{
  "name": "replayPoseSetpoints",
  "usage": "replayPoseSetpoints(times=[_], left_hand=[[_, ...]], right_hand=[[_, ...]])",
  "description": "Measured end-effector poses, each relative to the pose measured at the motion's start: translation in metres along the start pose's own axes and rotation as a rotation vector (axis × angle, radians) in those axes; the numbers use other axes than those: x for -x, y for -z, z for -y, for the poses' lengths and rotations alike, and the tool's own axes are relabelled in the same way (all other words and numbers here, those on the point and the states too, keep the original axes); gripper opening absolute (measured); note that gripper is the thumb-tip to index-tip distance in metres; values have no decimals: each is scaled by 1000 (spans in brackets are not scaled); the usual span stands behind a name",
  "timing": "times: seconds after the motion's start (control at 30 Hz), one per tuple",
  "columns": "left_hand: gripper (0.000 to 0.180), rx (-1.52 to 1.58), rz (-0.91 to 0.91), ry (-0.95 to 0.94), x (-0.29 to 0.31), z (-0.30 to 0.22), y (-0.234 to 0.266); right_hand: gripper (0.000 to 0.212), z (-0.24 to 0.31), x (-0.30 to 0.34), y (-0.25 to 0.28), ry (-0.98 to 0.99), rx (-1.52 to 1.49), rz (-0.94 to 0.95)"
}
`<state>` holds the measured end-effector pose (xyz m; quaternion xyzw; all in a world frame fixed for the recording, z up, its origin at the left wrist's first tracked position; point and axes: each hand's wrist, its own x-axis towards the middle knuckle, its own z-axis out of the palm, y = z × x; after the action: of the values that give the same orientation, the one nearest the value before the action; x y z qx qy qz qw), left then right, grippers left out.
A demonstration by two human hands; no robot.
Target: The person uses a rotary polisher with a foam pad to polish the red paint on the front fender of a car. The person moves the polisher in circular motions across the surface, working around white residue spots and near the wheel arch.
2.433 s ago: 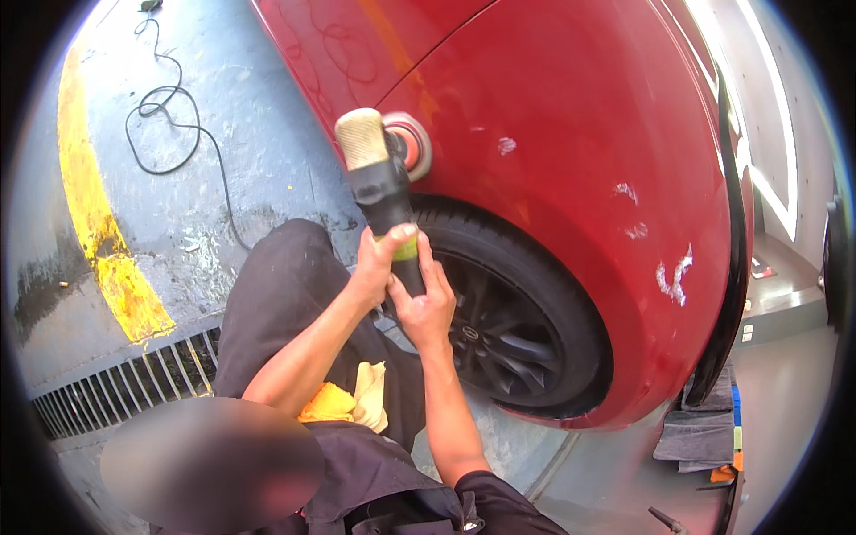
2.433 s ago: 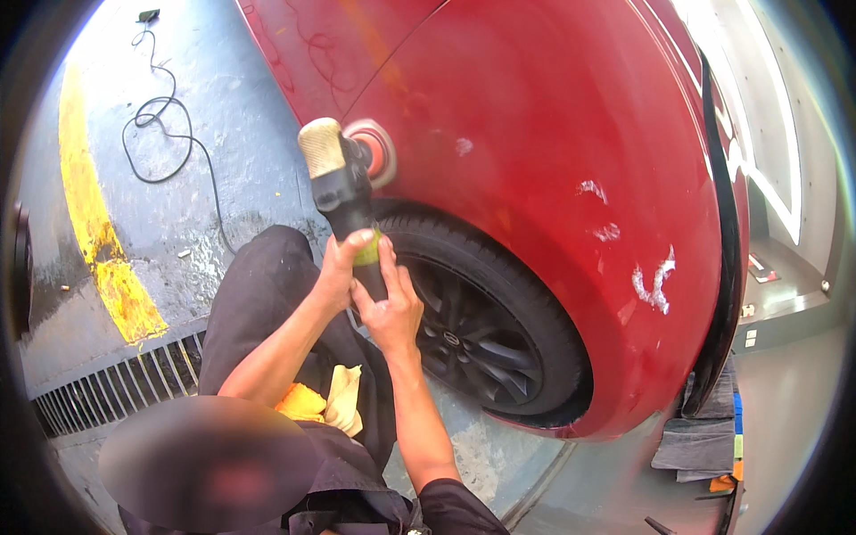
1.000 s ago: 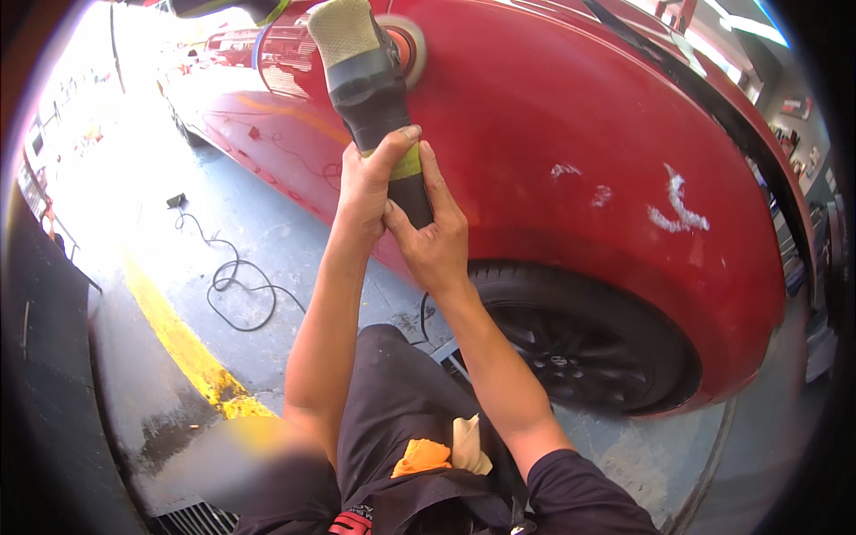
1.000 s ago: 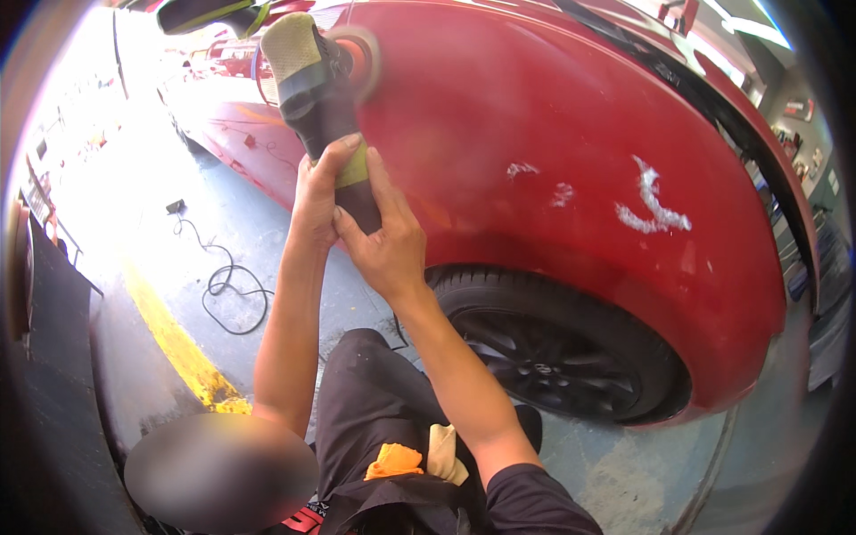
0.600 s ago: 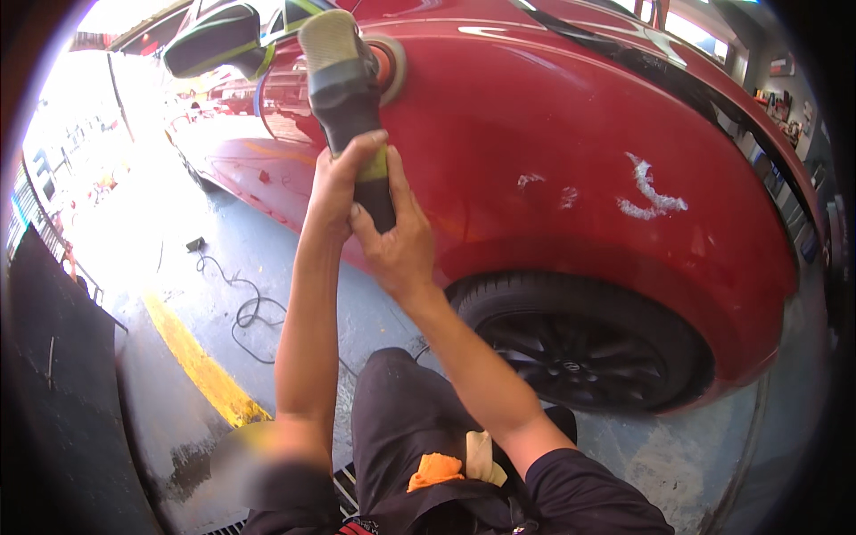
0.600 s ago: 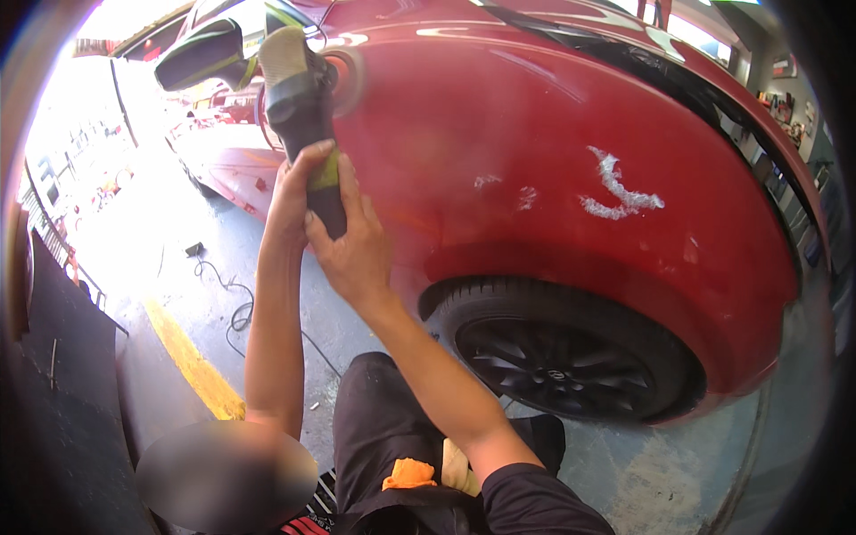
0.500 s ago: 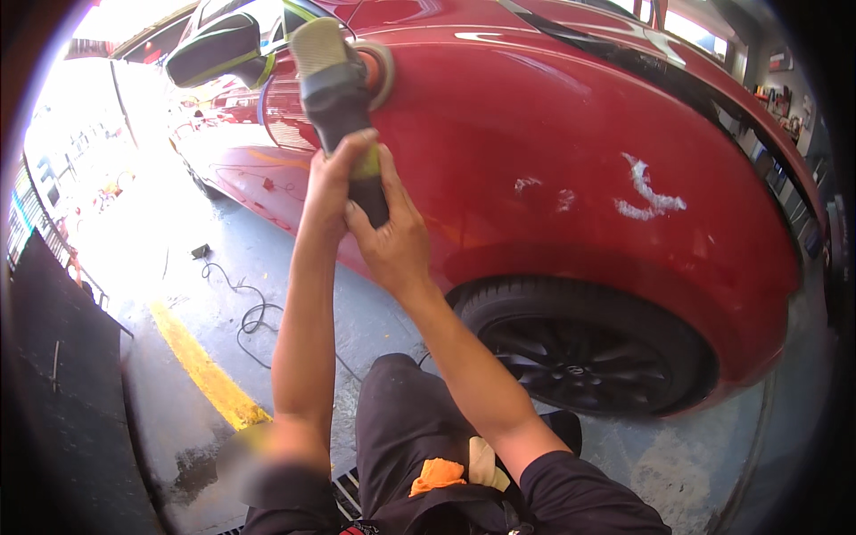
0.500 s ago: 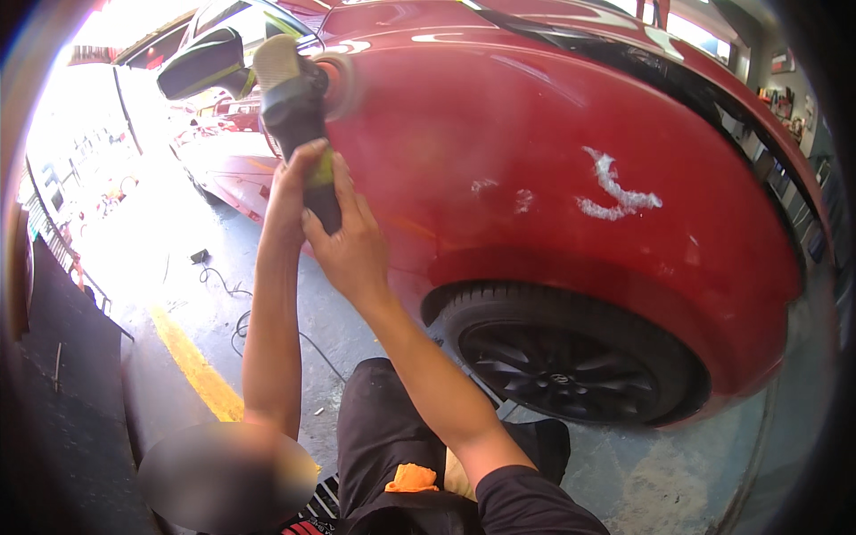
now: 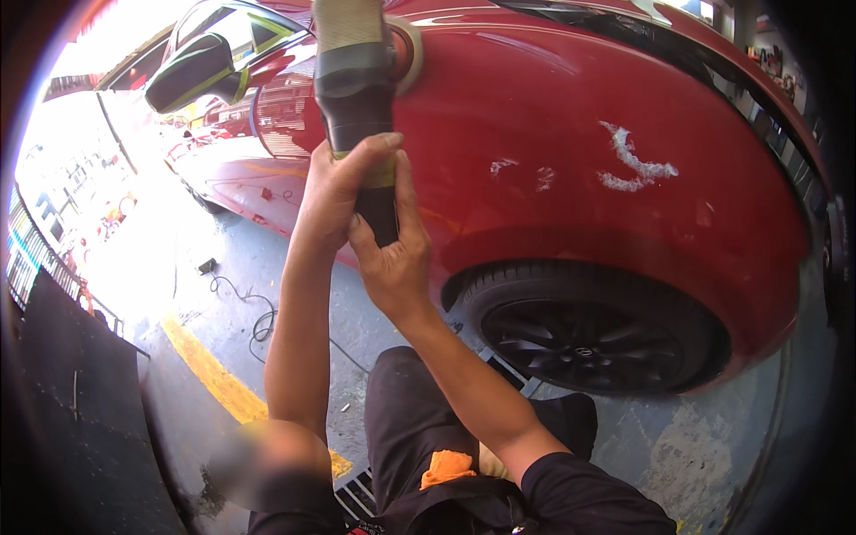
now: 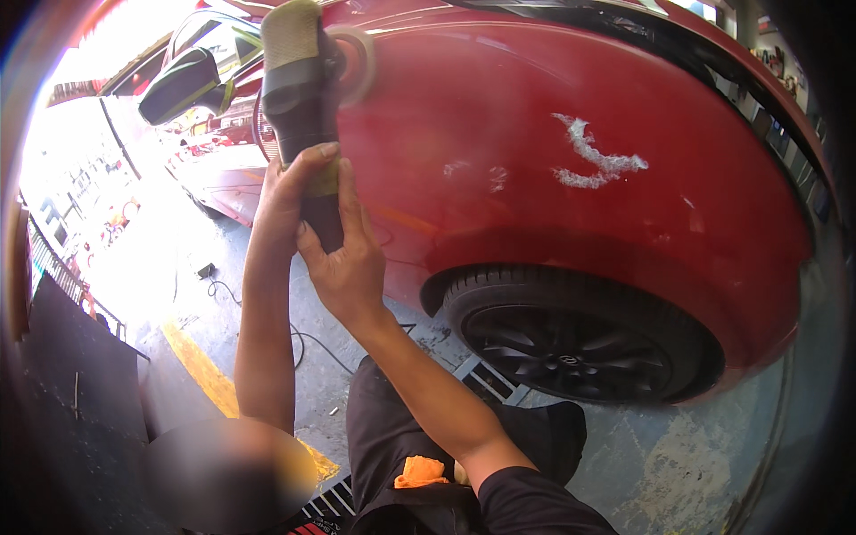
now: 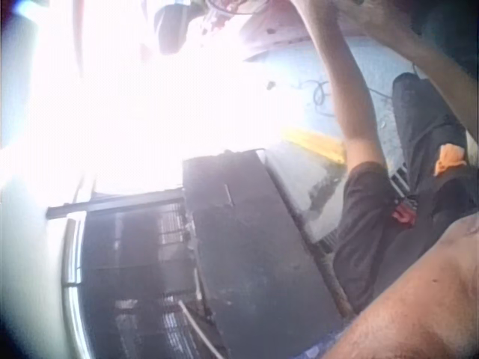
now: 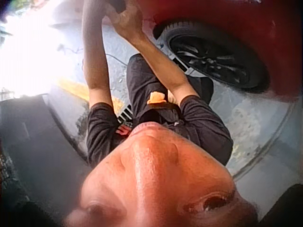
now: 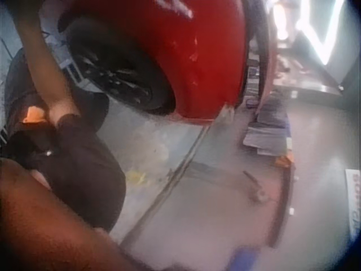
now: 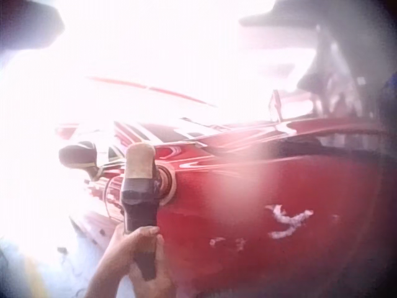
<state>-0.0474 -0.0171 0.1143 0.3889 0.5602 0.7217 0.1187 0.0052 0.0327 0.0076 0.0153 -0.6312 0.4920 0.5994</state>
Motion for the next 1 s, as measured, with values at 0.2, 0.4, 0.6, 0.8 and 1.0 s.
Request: replayPoseSetpoints(times=[0.2, 0.4, 0.6, 0.8, 1.0], left_hand=[[31, 122, -126, 34, -25, 12, 32], [30, 58, -57, 39, -4, -3, -7], [34, 45, 101, 5, 30, -16, -57], [49, 16, 273, -48, 39, 11, -74], [39, 80, 139, -11, 33, 28, -46]], right_hand=[[88, 11, -19, -8, -86, 71, 148], [89, 25, -11, 17, -107, -1, 75], [90, 40, 10, 65, -87, 11, -36], [93, 26, 41, 81, -40, -100, -173], [94, -2, 37, 67, 19, 101, -84]])
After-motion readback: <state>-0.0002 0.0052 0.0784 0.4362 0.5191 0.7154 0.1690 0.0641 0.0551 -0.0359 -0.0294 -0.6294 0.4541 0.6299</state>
